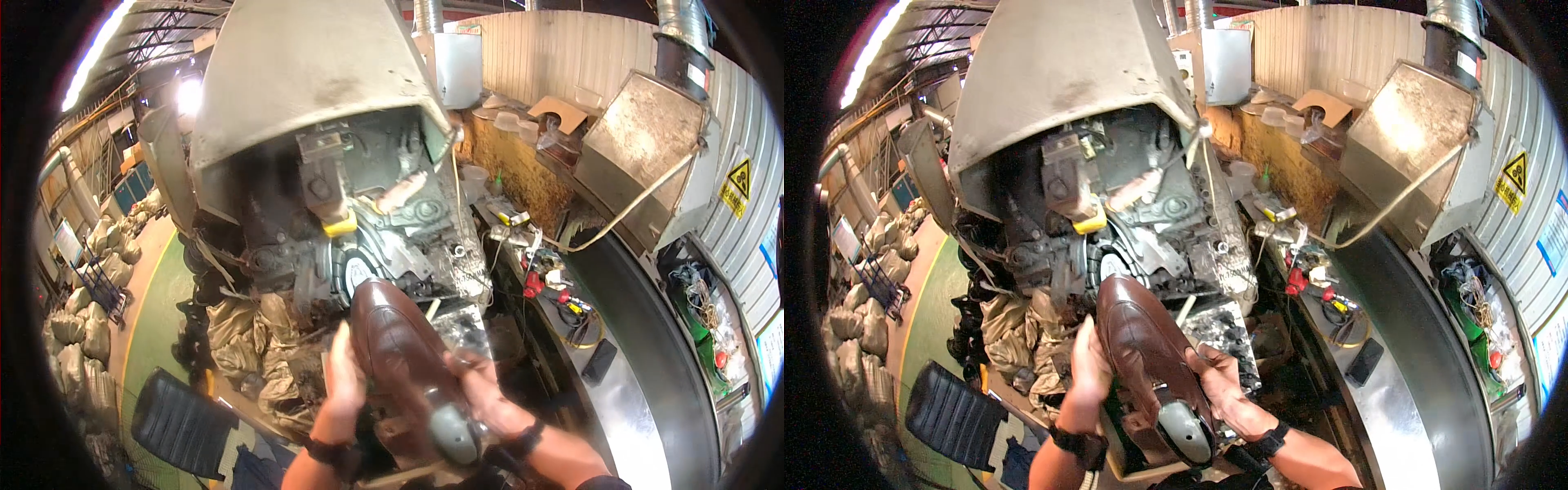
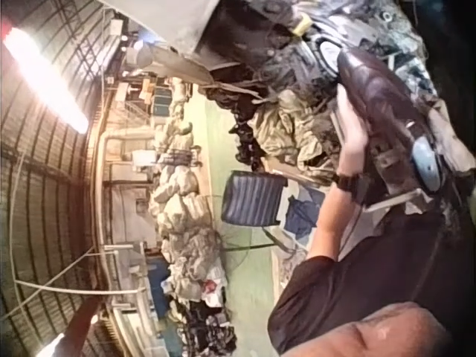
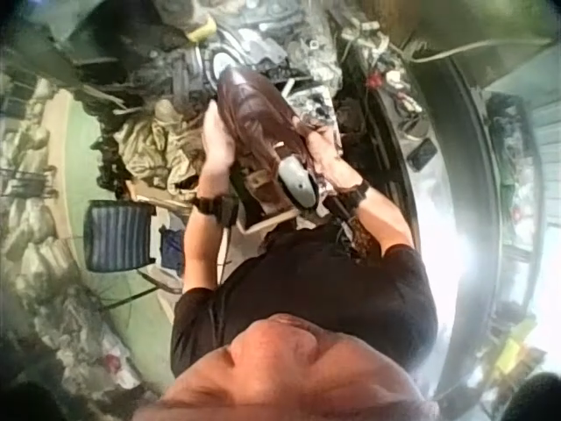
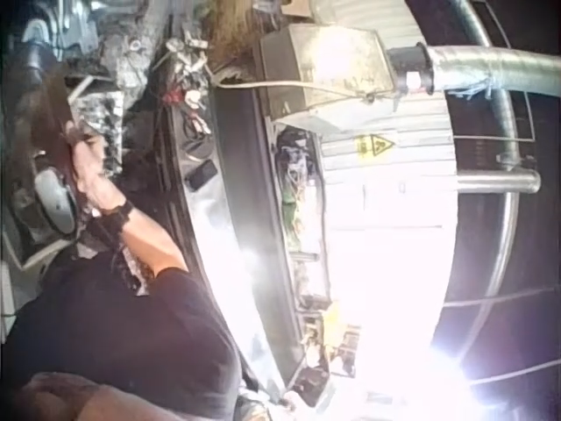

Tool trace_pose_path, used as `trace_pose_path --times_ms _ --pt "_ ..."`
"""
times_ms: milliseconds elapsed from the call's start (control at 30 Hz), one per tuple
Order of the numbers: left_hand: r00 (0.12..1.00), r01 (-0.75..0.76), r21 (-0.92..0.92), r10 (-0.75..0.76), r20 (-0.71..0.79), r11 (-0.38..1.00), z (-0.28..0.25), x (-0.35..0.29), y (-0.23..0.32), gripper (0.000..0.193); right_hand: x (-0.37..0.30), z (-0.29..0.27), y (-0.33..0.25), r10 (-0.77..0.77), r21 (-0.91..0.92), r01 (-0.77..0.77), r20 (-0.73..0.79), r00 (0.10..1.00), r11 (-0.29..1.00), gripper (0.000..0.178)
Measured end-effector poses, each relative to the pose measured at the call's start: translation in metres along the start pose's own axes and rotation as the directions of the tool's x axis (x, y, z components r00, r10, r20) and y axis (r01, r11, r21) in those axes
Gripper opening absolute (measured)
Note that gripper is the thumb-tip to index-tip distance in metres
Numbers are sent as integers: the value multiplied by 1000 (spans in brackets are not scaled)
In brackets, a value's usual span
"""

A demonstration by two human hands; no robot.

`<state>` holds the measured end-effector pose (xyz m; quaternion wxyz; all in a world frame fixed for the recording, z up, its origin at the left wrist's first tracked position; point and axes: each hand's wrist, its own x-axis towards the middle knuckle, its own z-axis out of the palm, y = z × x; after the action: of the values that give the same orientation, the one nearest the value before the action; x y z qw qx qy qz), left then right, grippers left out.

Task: Apply a shoe upper to a last using a lasting machine and check the alignment.

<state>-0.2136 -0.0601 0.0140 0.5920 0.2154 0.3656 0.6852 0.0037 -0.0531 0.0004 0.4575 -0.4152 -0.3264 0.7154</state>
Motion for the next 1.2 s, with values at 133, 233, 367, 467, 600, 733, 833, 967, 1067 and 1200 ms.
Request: trace_pose_path --times_ms 133,233,367,467,600,733,833,967,1067,1200 --pt "996 73 -156 -79 -34 985 -20 -29 -4 56 27 49 -2 76 18 -75 -27 997 997 23" --pt "982 66 -171 -95 -165 983 -25 -10 -4 47 56 63 12 84 171 -87 27 996 981 24" --pt "946 88 -181 -139 -294 980 -34 14 7 38 91 79 26 147 213 -137 -33 989 967 26" --pt "939 141 -197 -194 -285 970 -51 42 3 40 116 79 33 144 157 -141 -10 990 977 25" --pt "935 198 -184 -242 -261 963 -50 56 8 44 130 84 33 171 183 -156 -68 983 971 24" --pt "916 227 -211 -282 -285 951 -46 58 13 47 132 90 32 223 137 -211 -82 971 968 29" --pt "925 200 -266 -271 -266 943 -53 65 2 47 139 91 35 252 194 -236 -62 966 952 31" --pt "950 166 -338 -243 -197 926 -73 80 -19 47 155 90 52 219 174 -201 -92 971 964 32" --pt "934 152 -321 -242 -262 935 -81 90 -29 44 174 79 70 227 331 -197 -52 973 923 31" --pt "884 -11 -60 -19 -468 998 -110 108 -60 34 192 72 87 180 366 -174 19 984 914 28"
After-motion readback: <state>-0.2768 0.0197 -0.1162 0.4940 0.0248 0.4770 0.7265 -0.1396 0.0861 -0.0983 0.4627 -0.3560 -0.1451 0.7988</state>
